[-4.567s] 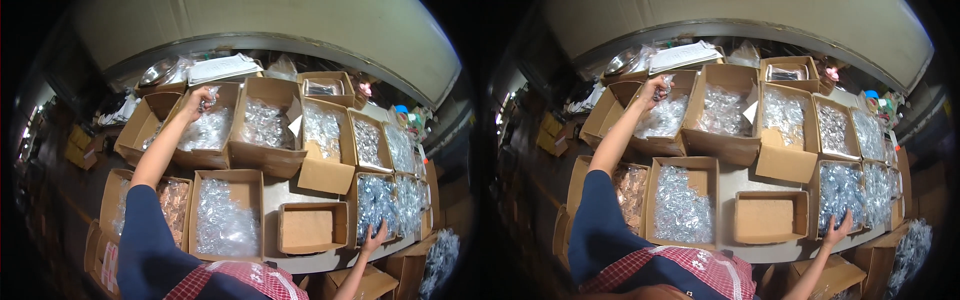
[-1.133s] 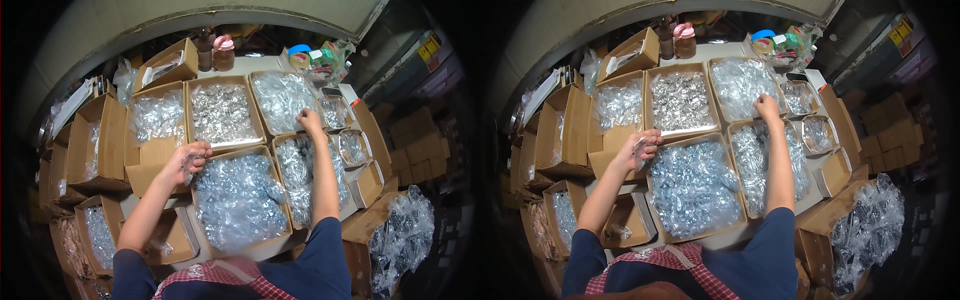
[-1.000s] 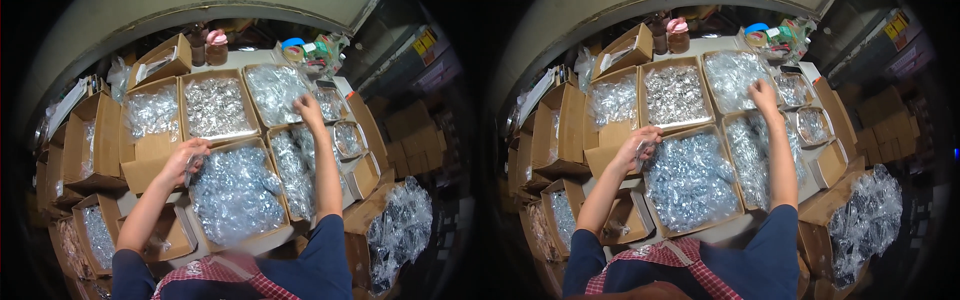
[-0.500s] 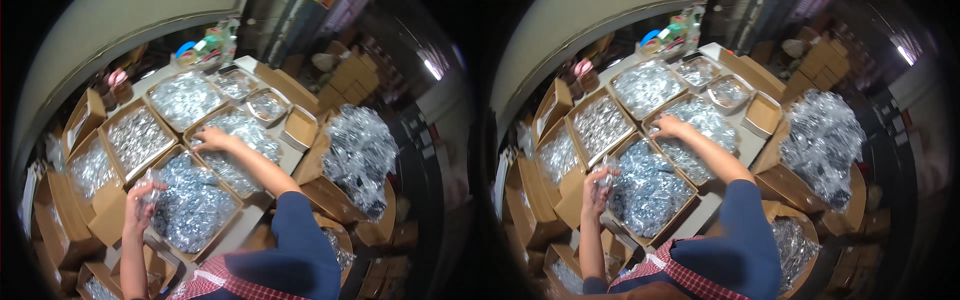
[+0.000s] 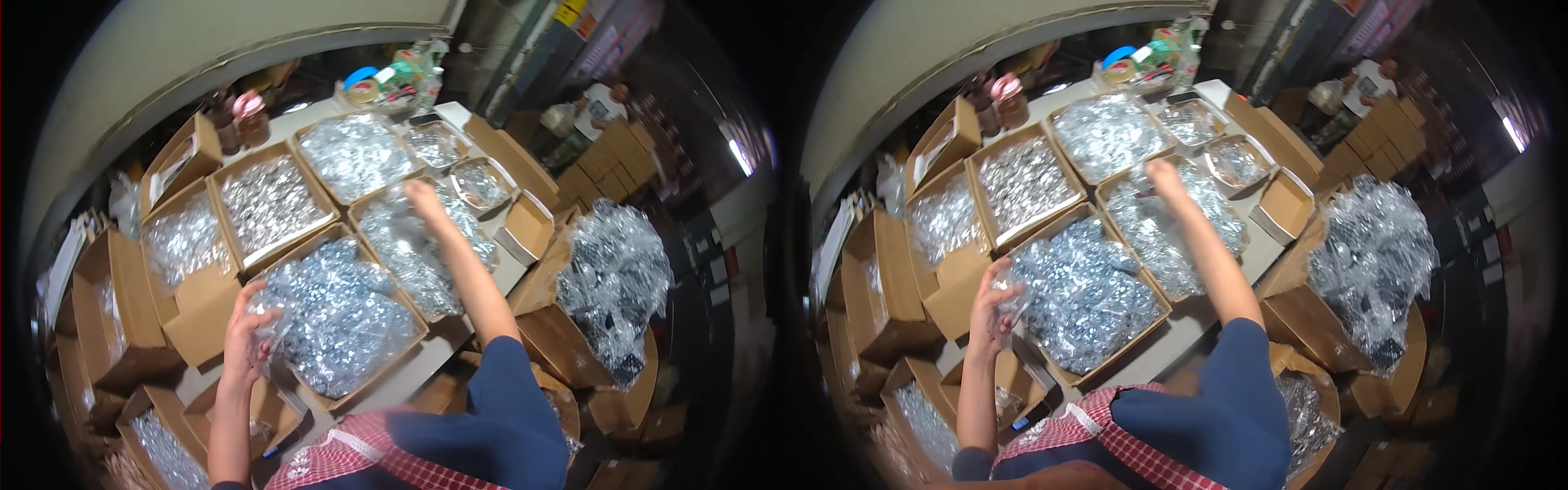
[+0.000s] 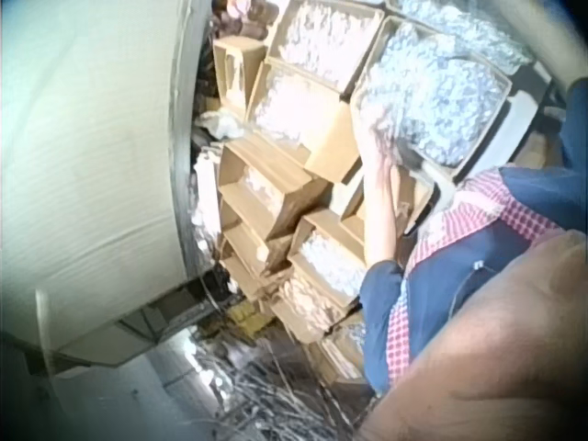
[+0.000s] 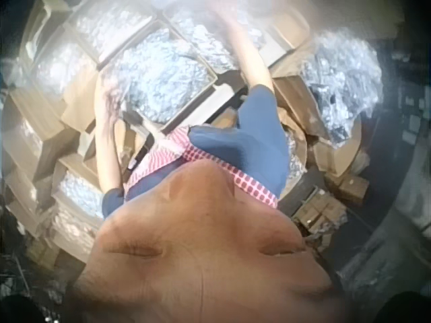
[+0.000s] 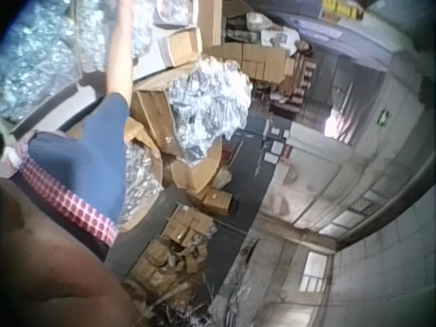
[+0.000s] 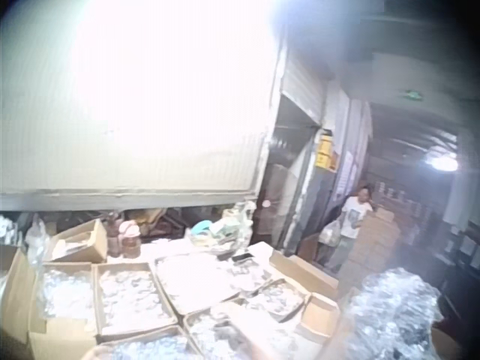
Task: The person picks up metal parts from boxes on a table, places them into plastic bags, and then puts the bags into larger containers or onto a scale.
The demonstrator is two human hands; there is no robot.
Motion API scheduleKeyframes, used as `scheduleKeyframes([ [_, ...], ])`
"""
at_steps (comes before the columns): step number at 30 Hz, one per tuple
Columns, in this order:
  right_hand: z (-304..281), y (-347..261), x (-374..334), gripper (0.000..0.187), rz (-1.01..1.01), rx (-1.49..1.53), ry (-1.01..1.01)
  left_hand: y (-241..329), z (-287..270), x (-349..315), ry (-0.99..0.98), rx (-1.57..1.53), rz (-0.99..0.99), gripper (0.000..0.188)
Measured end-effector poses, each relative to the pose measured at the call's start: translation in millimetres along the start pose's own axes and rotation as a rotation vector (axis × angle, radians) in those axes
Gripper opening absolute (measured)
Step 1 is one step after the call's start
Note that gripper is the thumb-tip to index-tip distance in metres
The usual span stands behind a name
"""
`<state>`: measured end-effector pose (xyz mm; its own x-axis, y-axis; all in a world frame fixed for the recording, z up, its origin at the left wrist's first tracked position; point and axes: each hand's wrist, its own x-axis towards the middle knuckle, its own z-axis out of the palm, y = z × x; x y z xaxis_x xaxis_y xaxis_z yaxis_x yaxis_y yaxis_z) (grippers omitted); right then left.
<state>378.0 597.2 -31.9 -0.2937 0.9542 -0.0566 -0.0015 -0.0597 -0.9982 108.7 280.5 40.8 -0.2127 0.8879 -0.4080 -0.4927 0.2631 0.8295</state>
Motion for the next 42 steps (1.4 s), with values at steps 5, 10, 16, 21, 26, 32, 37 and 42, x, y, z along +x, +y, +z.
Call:
scheduleKeyframes([
  [5, 40.1, -86.5, -85.9, 0.022, -0.022, 0.006, -0.290, -11.7, 25.0, -2.7, -0.131, -0.003, -0.019, 0.046],
  [10, 128.6, -118.7, -158.0, 0.023, -0.422, -0.626, -0.831, -32.1, 41.6, -6.2, -0.194, -0.162, -0.090, 0.035],
  [16, 83.9, -19.1, -49.8, 0.031, -0.552, -1.406, -0.553, -35.1, -16.5, -31.9, -0.007, -0.265, 0.060, 0.014],
  [21, 84.5, -8.1, -45.4, 0.010, -0.746, -1.178, -0.404, -35.6, -77.1, -79.7, 0.297, -0.150, 0.167, 0.016],
  [26, 107.6, -56.5, -91.7, 0.020, 0.015, -0.292, -0.473, -104.4, -132.2, -104.6, 0.418, 0.250, 0.206, 0.017],
  [32, 197.1, -61.8, -212.2, 0.014, 0.112, -0.042, -0.759, -143.6, -160.9, -119.0, 0.368, 1.060, 0.195, 0.054],
  [37, 230.9, -29.6, -263.1, 0.015, -0.073, -0.207, -0.756, -103.3, -184.2, -165.0, 0.270, 0.971, 0.404, 0.038],
  [42, 179.0, 34.6, -247.9, 0.013, -0.210, -0.242, -0.340, -41.1, -283.4, -211.5, 0.791, 1.139, 0.508, 0.027],
])
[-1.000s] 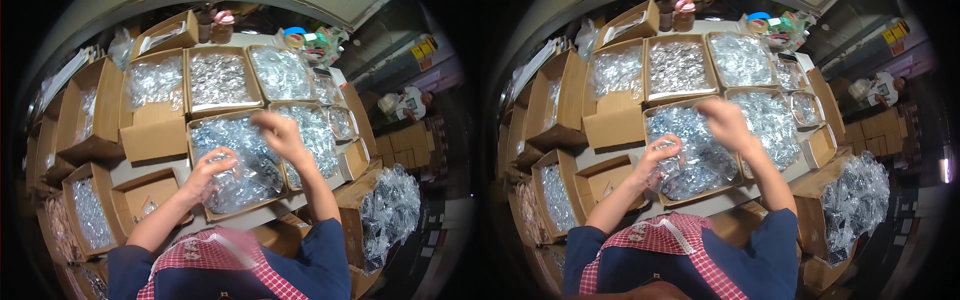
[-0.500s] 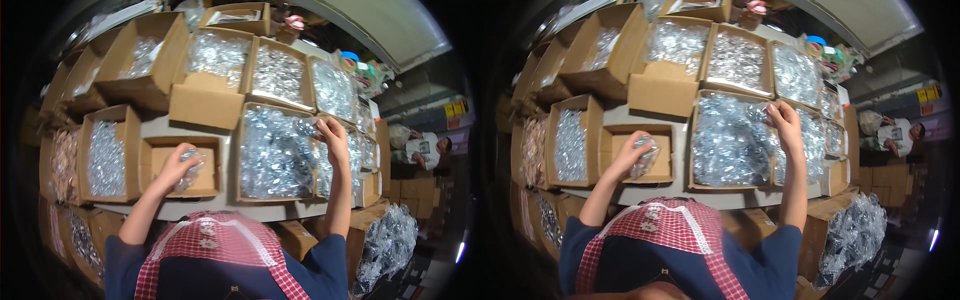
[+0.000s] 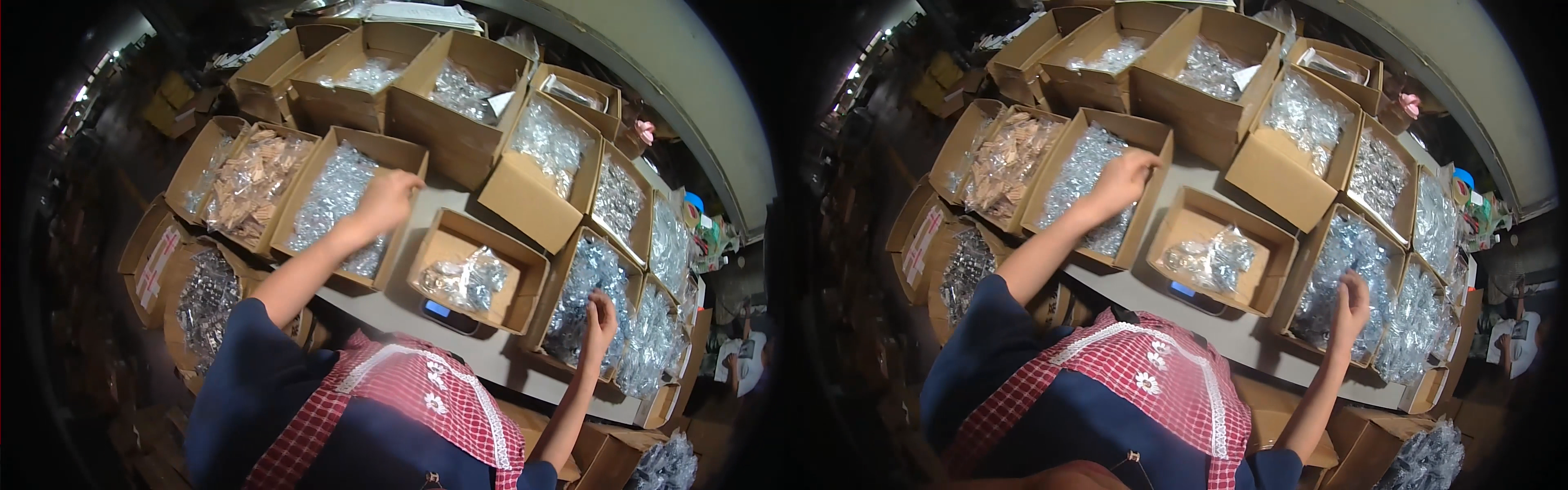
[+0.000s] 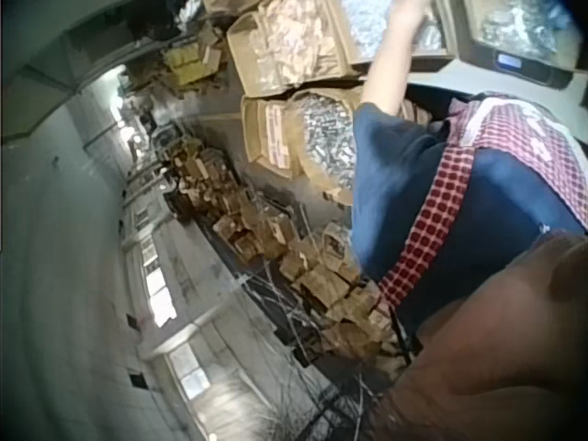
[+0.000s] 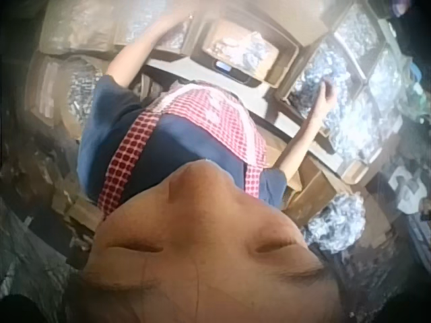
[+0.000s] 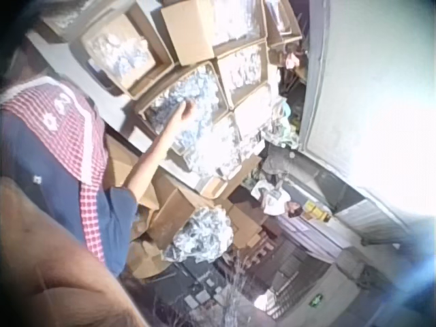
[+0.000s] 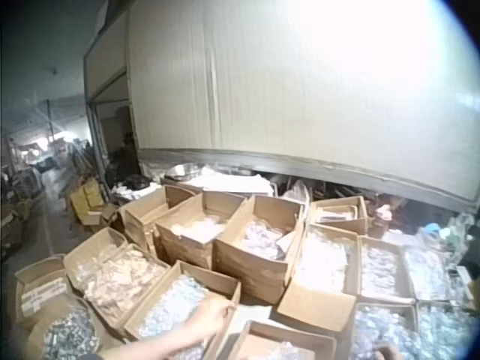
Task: The person picks up metal parts from boxes on a table, places them into plastic bags, and then puts the bags into larger containers or onto a scale.
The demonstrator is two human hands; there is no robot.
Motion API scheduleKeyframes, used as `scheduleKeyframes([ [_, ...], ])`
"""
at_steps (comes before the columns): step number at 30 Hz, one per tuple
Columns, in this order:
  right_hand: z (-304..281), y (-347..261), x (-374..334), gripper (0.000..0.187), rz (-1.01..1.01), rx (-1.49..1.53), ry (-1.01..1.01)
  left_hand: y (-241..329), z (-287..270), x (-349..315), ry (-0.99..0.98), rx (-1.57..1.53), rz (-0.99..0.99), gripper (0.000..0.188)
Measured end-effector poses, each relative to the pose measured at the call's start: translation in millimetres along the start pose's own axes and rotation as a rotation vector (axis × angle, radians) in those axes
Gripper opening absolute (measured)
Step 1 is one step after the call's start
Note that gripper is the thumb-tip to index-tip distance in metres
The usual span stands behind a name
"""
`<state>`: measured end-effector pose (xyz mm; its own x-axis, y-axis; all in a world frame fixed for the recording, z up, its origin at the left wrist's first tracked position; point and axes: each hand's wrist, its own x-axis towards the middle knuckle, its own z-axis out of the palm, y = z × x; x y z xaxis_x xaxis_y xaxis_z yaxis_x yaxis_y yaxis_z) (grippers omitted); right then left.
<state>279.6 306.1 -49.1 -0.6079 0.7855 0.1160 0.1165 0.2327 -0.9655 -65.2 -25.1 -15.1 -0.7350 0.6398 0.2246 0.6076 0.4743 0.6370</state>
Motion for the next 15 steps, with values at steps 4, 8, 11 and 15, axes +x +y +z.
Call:
scheduleKeyframes([
  [4, 12.8, 7.7, -8.1, 0.015, -0.197, -0.306, 0.043, -129.2, -21.0, 25.0, -0.094, 0.550, -0.162, 0.025],
  [8, 24.9, 5.7, -14.0, 0.014, -0.371, -0.564, 0.061, -175.9, 10.7, 35.0, -0.147, 0.853, 0.043, 0.029],
  [11, 29.5, 5.0, -19.9, 0.018, -0.363, -0.501, 0.076, -191.2, 16.7, 43.4, 0.041, 0.616, 0.143, 0.024],
  [15, 19.9, 14.9, -25.2, 0.022, -0.338, -0.437, 0.124, -176.3, -2.3, 46.4, 0.026, 0.228, 0.129, 0.014],
])
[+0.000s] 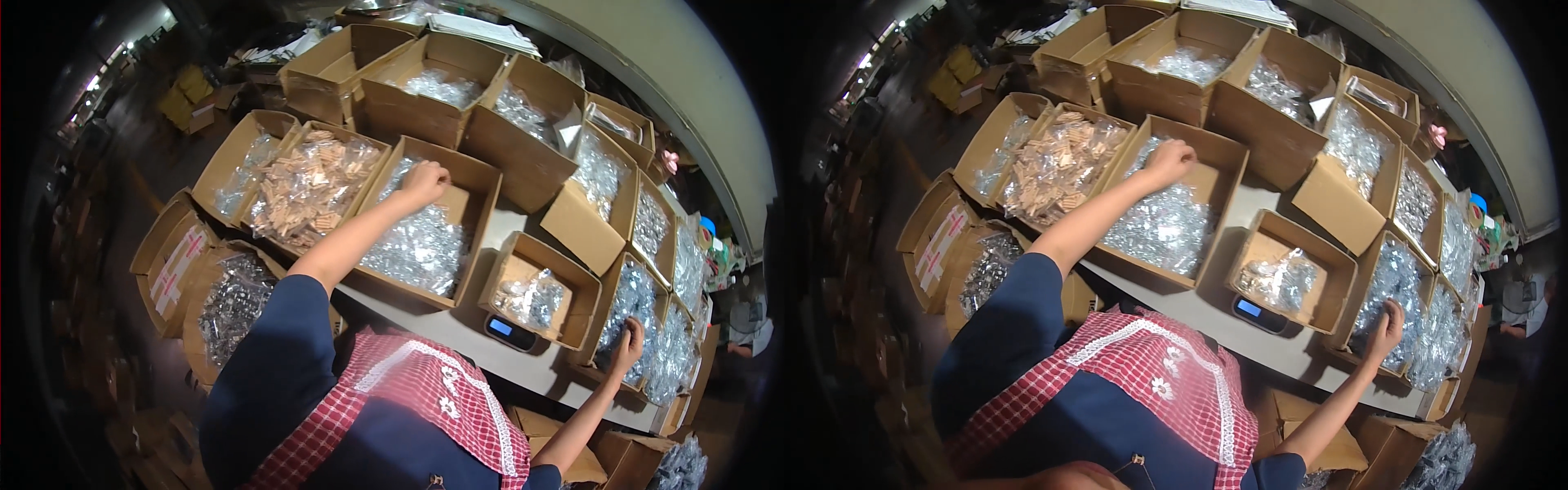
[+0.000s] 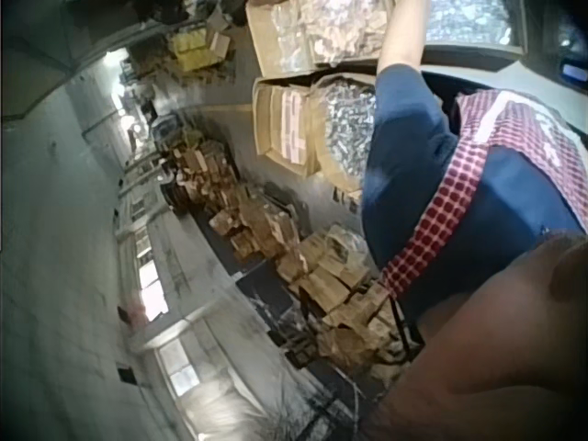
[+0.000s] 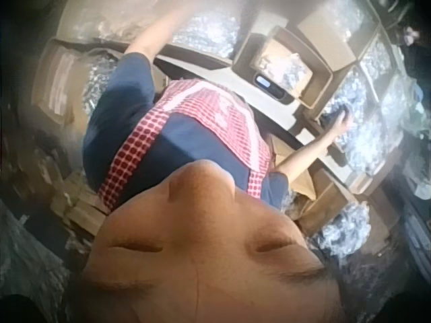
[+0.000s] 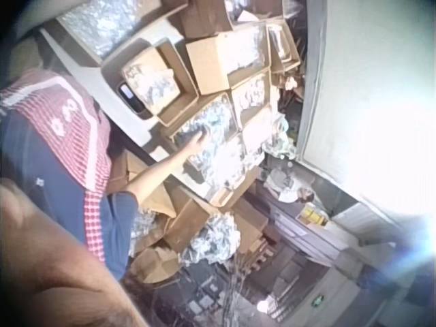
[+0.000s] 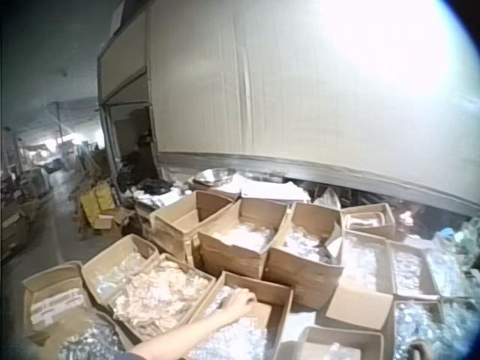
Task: The person picks up metal parts from boxes on a table, places them into plastic bags, and then puts the bags into larger containers or onto a scale.
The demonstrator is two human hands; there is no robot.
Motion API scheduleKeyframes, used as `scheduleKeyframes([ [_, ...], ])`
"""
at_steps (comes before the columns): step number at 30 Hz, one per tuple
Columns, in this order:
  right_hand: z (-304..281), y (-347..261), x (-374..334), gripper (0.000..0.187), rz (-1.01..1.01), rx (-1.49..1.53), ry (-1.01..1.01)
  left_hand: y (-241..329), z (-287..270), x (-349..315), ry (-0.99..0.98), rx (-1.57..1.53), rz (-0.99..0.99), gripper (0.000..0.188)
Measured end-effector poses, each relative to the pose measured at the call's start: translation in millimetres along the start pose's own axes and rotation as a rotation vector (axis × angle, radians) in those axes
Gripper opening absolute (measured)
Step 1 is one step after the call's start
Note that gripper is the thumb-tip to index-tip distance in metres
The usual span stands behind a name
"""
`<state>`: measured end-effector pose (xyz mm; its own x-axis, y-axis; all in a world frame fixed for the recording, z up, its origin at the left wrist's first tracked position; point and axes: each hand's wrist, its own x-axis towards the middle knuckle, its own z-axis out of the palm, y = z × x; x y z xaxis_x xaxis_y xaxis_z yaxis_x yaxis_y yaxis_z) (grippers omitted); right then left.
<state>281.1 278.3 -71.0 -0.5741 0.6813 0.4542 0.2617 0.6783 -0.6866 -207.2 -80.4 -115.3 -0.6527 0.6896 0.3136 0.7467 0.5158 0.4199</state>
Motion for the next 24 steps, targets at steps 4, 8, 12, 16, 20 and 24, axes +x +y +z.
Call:
scheduleKeyframes([
  [4, 9.4, 1.6, 1.3, 0.025, 0.007, -0.053, 0.029, -3.7, -34.9, -7.2, -0.016, -1.239, -0.473, 0.019],
  [8, 12.8, 10.3, 3.0, 0.028, -0.007, -0.122, 0.079, -5.0, -127.3, -9.5, 0.069, -1.940, -0.599, 0.021],
  [12, 12.1, 20.5, 3.0, 0.028, -0.011, -0.168, 0.095, -59.6, -177.8, -21.1, 0.111, -1.405, -0.654, 0.021],
  [16, 17.8, 15.3, 4.0, 0.028, -0.001, -0.190, 0.102, -80.6, -200.6, -35.0, -0.047, -0.203, -0.549, 0.061],
  [20, 18.2, 18.6, 5.2, 0.027, -0.004, -0.191, 0.089, -93.2, -170.9, -51.6, -0.236, 0.447, -0.432, 0.052],
  [24, 9.6, 26.0, 3.4, 0.026, -0.051, -0.213, 0.059, -87.1, -191.4, -52.3, 0.051, 0.174, -0.365, 0.025],
])
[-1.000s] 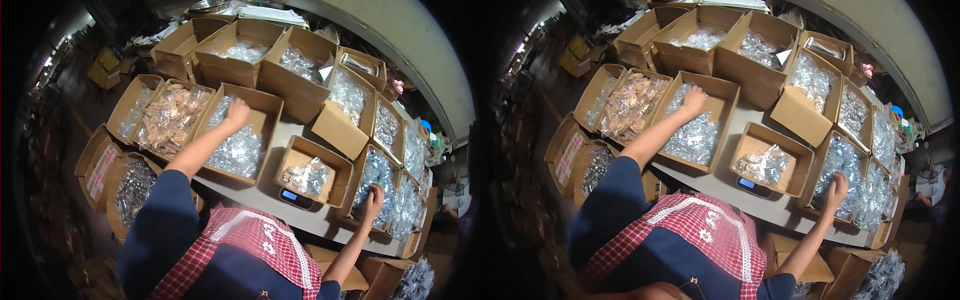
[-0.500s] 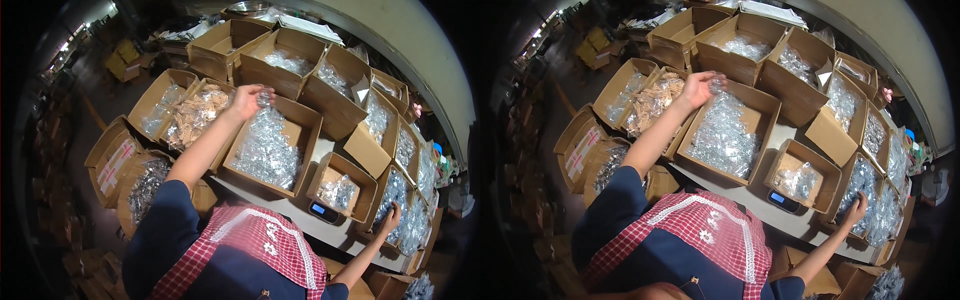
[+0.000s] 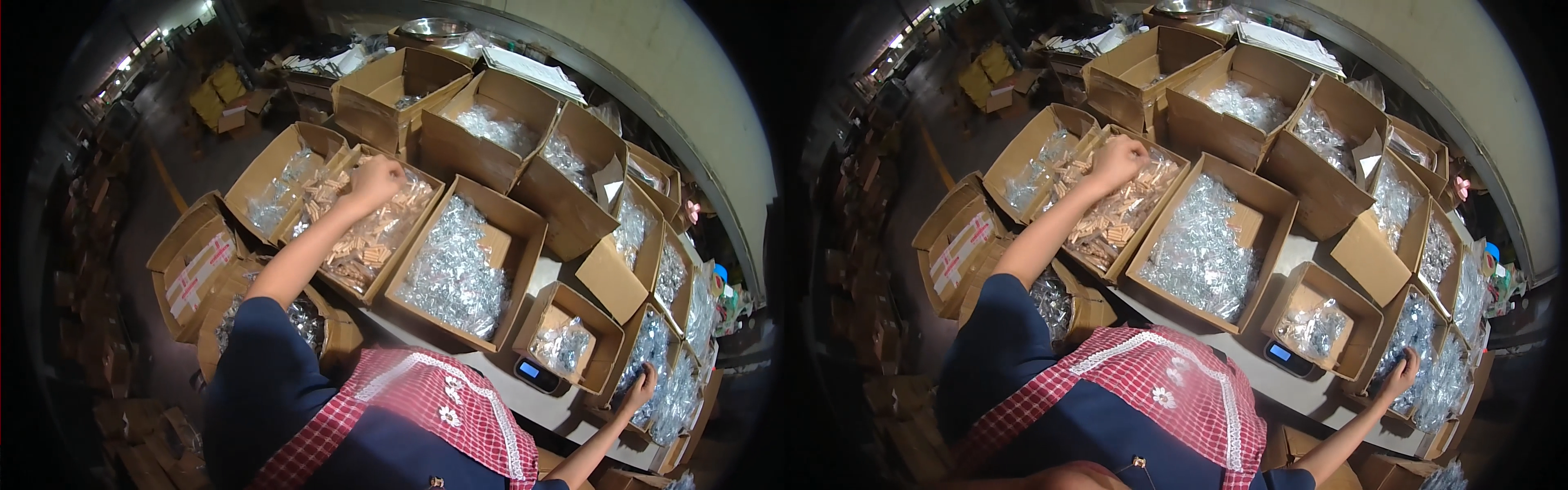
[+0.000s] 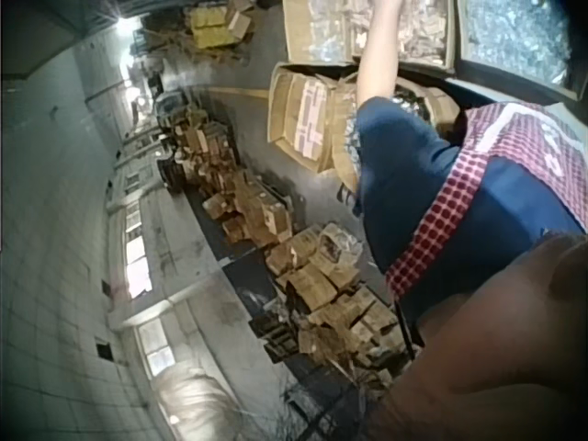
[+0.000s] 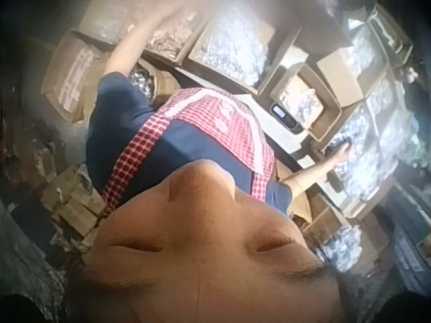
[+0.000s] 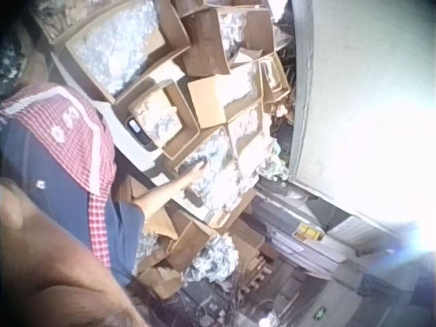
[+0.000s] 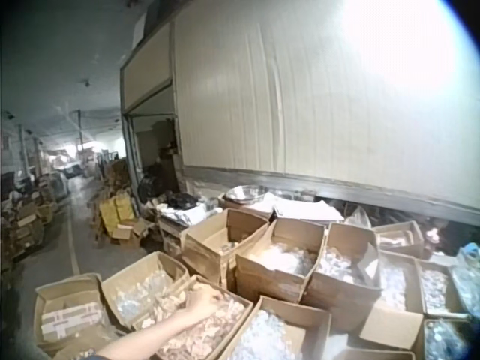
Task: The person picks up metal parts from boxes on a table, places them into plastic bags, and then puts the bags into larger containers or onto a scale.
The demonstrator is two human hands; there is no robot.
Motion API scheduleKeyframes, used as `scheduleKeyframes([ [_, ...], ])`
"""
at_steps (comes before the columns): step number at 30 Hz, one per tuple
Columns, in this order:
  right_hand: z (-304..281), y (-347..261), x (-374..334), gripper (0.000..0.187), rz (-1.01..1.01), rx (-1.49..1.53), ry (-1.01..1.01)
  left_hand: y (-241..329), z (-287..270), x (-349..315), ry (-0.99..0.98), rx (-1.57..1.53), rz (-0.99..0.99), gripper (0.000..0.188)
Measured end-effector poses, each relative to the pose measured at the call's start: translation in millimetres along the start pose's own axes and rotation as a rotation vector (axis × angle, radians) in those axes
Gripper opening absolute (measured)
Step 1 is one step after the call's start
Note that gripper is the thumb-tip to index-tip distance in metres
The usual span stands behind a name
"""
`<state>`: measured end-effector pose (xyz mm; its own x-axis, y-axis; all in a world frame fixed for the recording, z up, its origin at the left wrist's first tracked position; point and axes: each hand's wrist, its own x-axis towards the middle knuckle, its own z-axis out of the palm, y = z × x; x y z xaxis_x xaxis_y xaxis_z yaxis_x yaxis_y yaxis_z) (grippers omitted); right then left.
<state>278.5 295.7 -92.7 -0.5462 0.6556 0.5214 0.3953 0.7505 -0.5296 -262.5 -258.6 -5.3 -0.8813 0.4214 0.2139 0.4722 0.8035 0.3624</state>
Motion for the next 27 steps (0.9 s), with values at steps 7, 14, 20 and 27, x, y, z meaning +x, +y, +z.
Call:
scheduleKeyframes([
  [7, 4.5, -6.6, -1.1, 0.024, 0.058, -0.023, -0.009, -65.5, -82.1, 3.1, -0.023, -1.535, -0.315, 0.004],
  [14, -4.6, 23.9, -9.5, 0.028, 0.072, -0.203, -0.032, -228.3, -89.7, 28.8, 0.160, -0.867, -0.805, 0.013],
  [20, 4.1, 27.0, -6.2, 0.029, 0.003, -0.275, -0.040, -304.8, -10.2, 17.2, -0.023, -0.135, -0.678, 0.055],
  [27, 15.2, -17.3, -0.8, 0.022, -0.196, -0.642, 0.050, -298.5, -6.8, 26.9, -0.133, 0.161, -0.661, 0.054],
])
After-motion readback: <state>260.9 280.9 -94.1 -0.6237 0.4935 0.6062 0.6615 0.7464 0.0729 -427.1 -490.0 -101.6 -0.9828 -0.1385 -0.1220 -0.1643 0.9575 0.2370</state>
